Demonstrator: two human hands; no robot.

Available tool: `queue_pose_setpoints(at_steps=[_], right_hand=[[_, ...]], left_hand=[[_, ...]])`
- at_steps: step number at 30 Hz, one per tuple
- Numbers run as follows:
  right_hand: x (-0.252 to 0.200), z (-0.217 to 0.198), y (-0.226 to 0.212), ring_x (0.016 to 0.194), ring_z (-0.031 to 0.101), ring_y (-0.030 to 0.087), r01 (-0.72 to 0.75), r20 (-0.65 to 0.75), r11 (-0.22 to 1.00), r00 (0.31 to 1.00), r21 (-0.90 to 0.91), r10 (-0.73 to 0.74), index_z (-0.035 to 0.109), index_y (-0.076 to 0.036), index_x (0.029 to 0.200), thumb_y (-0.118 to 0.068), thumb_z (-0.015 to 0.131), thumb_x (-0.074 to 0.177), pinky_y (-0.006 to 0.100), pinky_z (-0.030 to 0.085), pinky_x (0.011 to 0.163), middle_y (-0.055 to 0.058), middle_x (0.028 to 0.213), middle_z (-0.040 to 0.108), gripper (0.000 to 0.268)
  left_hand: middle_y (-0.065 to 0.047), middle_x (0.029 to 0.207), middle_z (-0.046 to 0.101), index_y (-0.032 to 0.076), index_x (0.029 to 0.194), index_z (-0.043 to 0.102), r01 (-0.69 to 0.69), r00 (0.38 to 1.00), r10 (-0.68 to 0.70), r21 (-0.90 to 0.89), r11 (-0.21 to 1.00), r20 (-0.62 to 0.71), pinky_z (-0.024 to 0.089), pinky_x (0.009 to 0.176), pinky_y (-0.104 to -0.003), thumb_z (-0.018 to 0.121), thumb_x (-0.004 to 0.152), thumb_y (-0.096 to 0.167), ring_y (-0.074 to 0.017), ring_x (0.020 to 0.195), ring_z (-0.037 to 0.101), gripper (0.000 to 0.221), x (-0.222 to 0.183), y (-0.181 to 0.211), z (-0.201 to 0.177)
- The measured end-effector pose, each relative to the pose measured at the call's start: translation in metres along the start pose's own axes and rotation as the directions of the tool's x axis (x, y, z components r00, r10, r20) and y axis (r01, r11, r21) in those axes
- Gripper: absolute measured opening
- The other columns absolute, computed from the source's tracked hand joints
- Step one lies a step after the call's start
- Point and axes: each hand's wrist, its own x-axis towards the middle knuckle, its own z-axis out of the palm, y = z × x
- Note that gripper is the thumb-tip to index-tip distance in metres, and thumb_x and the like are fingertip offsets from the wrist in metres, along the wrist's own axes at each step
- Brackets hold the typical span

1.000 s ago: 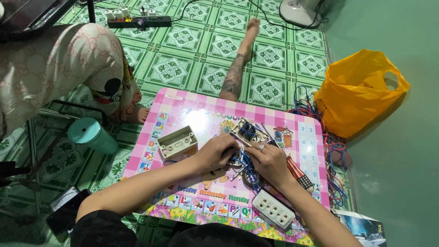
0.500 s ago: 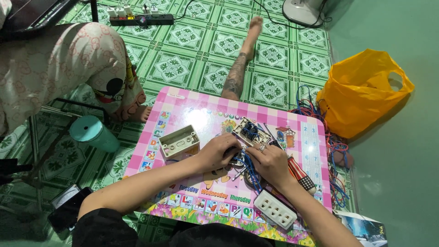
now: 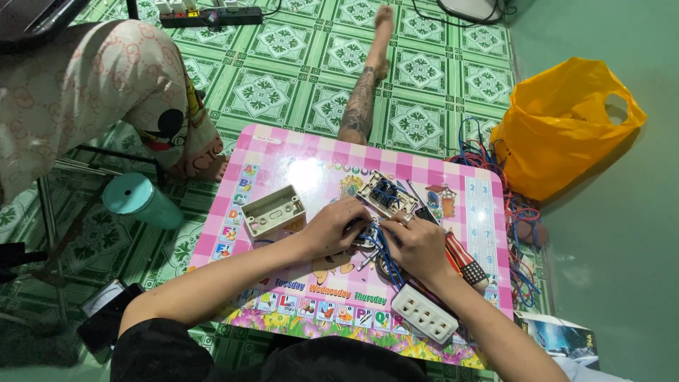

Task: The person is repairing an electrical socket by connecting blue wires to the terminals inside the housing. They use a screwdriver to tighten the connections and handle the socket components on a small table.

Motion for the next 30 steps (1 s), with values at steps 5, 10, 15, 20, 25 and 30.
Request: queue_pose_setpoints(at_steps=[5, 10, 15, 20, 25, 30], right_hand=[[-0.009, 0.008, 0.004, 0.058, 0.067, 0.021, -0.013, -0.003, 1.000, 1.000, -0.020, 0.013, 0.075, -0.022, 0.083, -0.022, 0.075, 0.087, 0.029, 0.054, 0.056, -0.005, 0.076, 0.067, 0.004], [-0.015, 0.013, 0.009, 0.058, 0.068, 0.021, -0.029, 0.034, 1.000, 0.999, -0.002, 0.029, 0.076, -0.023, 0.086, -0.024, 0.073, 0.089, 0.029, 0.055, 0.058, -0.006, 0.077, 0.067, 0.005], [-0.012, 0.011, 0.007, 0.058, 0.068, 0.021, -0.047, 0.054, 0.999, 0.997, 0.017, 0.046, 0.076, -0.022, 0.085, -0.023, 0.072, 0.090, 0.029, 0.054, 0.057, -0.005, 0.076, 0.067, 0.006], [-0.012, 0.016, 0.011, 0.060, 0.068, 0.025, -0.010, 0.025, 1.000, 1.000, 0.022, 0.009, 0.076, -0.020, 0.091, -0.020, 0.077, 0.085, 0.033, 0.055, 0.056, 0.000, 0.076, 0.067, 0.006], [-0.012, 0.008, 0.005, 0.063, 0.068, 0.024, -0.029, 0.050, 0.998, 0.998, 0.052, 0.027, 0.076, -0.019, 0.093, -0.021, 0.076, 0.088, 0.033, 0.055, 0.059, -0.001, 0.084, 0.067, 0.005], [-0.002, 0.001, 0.003, 0.061, 0.067, 0.022, -0.025, 0.061, 0.999, 0.998, 0.039, 0.022, 0.075, -0.021, 0.091, -0.023, 0.072, 0.093, 0.029, 0.055, 0.060, -0.004, 0.085, 0.066, 0.005]], left_hand=[[-0.009, 0.081, 0.067, 0.007, 0.095, 0.066, 0.012, 1.000, -0.012, -0.015, 1.000, 0.006, 0.060, 0.075, -0.036, 0.068, 0.088, -0.002, -0.0290, 0.085, 0.070, 0.012, 0.000, -0.001, 0.000], [-0.009, 0.082, 0.067, 0.007, 0.095, 0.066, 0.011, 1.000, -0.011, -0.015, 1.000, 0.000, 0.060, 0.076, -0.036, 0.068, 0.088, -0.003, -0.0289, 0.085, 0.070, 0.013, -0.001, -0.003, 0.002], [-0.008, 0.081, 0.067, 0.008, 0.095, 0.067, 0.023, 1.000, -0.022, -0.019, 1.000, 0.008, 0.060, 0.076, -0.036, 0.068, 0.088, -0.003, -0.0280, 0.084, 0.070, 0.014, -0.001, -0.005, 0.004], [-0.007, 0.080, 0.064, 0.009, 0.095, 0.066, 0.020, 1.000, -0.020, 0.011, 1.000, -0.010, 0.059, 0.076, -0.037, 0.068, 0.088, -0.002, -0.0279, 0.084, 0.068, 0.013, -0.001, -0.009, 0.007], [-0.008, 0.084, 0.066, 0.009, 0.097, 0.067, 0.037, 0.999, -0.036, -0.004, 0.999, 0.006, 0.060, 0.079, -0.038, 0.069, 0.088, -0.002, -0.0287, 0.087, 0.068, 0.015, -0.003, -0.006, 0.007], [-0.009, 0.084, 0.066, 0.008, 0.098, 0.067, 0.022, 1.000, -0.022, -0.020, 1.000, 0.017, 0.060, 0.079, -0.039, 0.067, 0.088, -0.004, -0.0290, 0.087, 0.068, 0.015, 0.001, -0.004, 0.002]])
